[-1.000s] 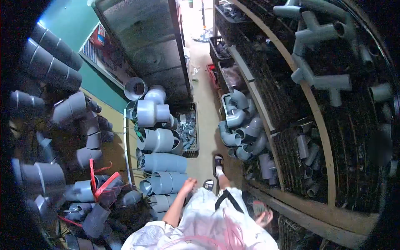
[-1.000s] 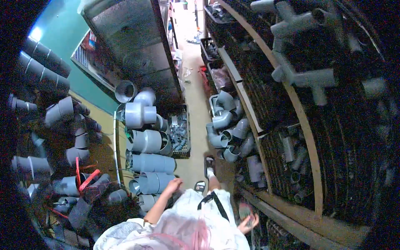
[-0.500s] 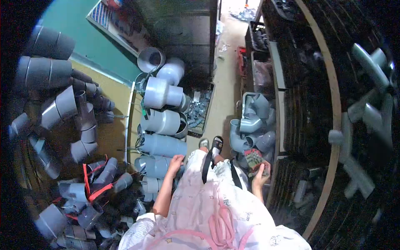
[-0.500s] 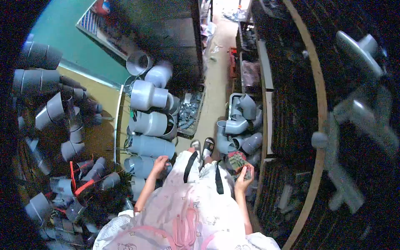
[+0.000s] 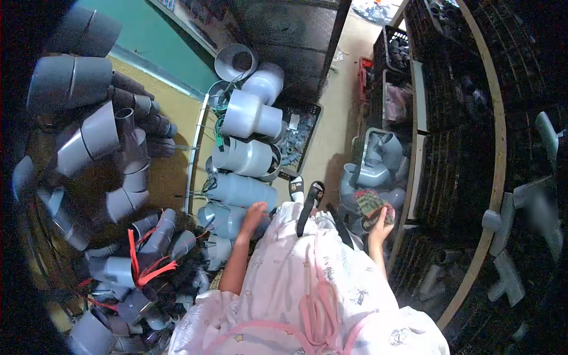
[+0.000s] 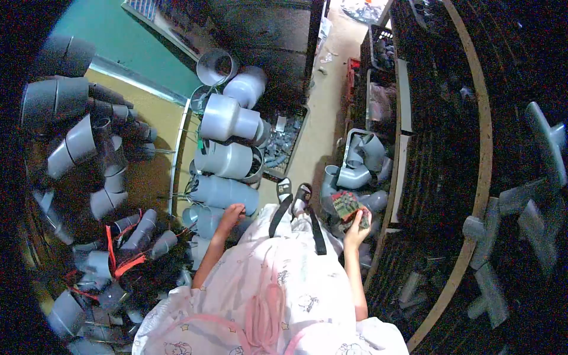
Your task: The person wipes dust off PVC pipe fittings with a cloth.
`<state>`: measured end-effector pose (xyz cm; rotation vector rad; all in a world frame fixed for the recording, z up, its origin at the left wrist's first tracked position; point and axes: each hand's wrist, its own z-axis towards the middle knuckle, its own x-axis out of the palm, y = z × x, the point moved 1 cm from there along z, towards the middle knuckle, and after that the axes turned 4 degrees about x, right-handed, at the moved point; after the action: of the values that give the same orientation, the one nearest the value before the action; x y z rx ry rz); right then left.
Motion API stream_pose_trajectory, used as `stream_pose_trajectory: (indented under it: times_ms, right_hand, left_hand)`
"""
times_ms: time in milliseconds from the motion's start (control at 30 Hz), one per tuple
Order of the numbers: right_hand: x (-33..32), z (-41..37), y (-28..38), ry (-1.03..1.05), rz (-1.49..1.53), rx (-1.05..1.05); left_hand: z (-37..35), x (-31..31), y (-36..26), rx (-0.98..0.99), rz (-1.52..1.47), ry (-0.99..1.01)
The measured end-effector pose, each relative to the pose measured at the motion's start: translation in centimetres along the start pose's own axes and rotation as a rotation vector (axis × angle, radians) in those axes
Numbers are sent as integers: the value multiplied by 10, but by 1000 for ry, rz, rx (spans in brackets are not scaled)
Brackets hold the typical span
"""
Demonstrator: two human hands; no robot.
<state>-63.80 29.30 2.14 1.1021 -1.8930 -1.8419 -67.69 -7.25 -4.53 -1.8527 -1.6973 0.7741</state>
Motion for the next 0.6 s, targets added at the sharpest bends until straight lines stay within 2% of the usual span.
stream_pose_trajectory:
  times_ms: [100, 200, 300, 400, 433, 533, 600]
  right_hand:
    - [2, 1, 22, -18, 6, -2]
    - [-3, -1, 11, -14, 55, 57]
    - [-12, -4, 2, -49, 59, 81]
    - [-12, -5, -7, -110, 108, 107]
    - [-12, -5, -9, -132, 127, 115]
    - [-4, -3, 2, -134, 151, 78]
    - [4, 0, 12, -88, 108, 80]
  left_hand:
    - [-1, -1, -4, 6, 104, -72]
    - [7, -9, 12, 42, 117, -80]
    - [9, -16, 12, -11, 249, -59]
    - [31, -35, 55, 102, 409, -205]
    - [20, -31, 35, 2, 405, -152]
    - [2, -23, 7, -57, 577, -160]
    - [10, -32, 23, -80, 553, -110]
